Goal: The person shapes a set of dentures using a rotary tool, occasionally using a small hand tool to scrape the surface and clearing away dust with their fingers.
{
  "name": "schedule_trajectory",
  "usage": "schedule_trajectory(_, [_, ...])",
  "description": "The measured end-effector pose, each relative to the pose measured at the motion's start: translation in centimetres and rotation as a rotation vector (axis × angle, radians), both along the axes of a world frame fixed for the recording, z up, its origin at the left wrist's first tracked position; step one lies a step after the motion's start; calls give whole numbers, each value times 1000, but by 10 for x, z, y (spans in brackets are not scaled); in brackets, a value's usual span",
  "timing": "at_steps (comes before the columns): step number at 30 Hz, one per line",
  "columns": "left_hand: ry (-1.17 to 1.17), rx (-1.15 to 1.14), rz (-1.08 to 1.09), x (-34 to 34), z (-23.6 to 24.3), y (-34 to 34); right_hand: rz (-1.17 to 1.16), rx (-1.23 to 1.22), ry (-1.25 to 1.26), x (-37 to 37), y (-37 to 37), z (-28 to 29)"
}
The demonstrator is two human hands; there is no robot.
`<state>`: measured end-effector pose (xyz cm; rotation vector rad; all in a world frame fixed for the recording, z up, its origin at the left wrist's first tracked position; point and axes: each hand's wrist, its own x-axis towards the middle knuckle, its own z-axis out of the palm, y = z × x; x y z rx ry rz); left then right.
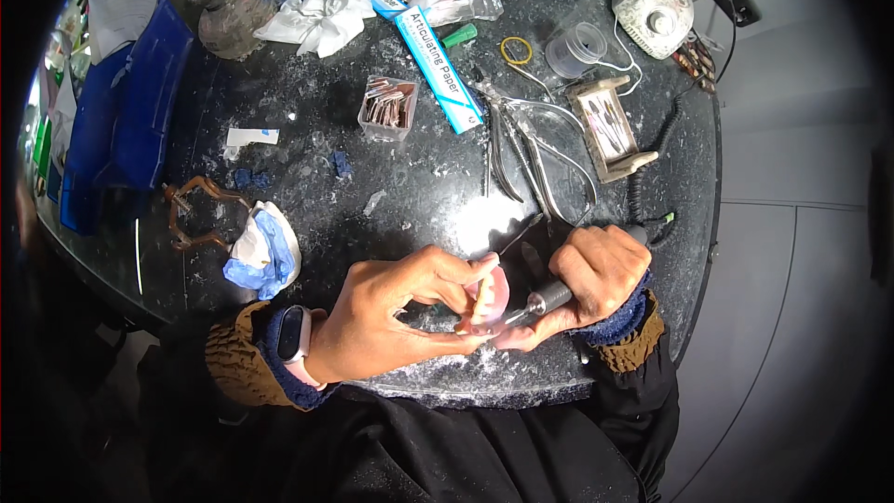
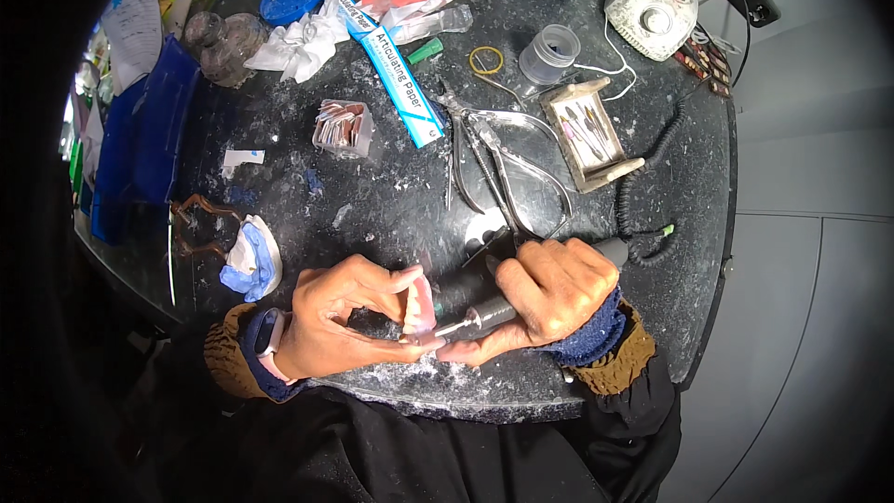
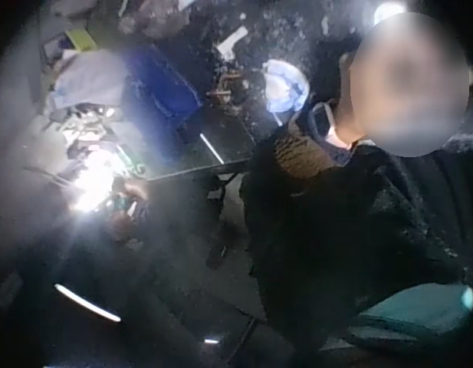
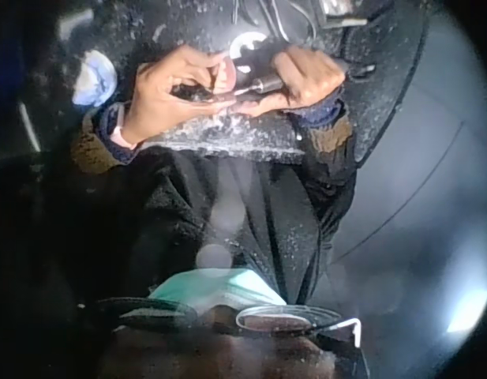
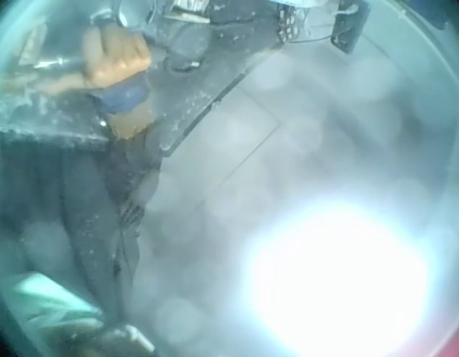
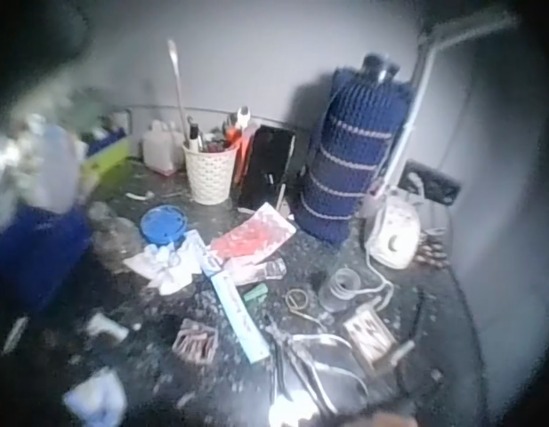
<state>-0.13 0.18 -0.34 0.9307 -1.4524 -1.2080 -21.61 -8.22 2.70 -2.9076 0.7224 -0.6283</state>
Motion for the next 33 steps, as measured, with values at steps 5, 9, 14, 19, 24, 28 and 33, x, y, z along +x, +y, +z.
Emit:
schedule_trajectory(5, [77, 34, -37, 0, 2, -1, 13, -10, 12, -2, 2, 3])
schedule_trajectory(9, [49, 10, -36, 1, 1, -1, 49, -6, 10, -2, 1, -4])
schedule_trajectory(14, [-33, -7, 32, -1, 3, 0, -48, -7, 33, -5, 2, -1])
schedule_trajectory(19, [-59, -31, 34, 1, 5, -2, 14, -29, 13, -1, 2, -2])
schedule_trajectory(24, [-46, -73, 2, 1, 4, -3, -24, -4, -22, -1, 1, -3])
schedule_trajectory(28, [-90, -58, 45, 0, 6, -3, -16, -29, 29, -1, 1, 2])
schedule_trajectory(33, [-57, -21, 56, -1, 2, -1, 31, -26, 13, -3, 1, -6])
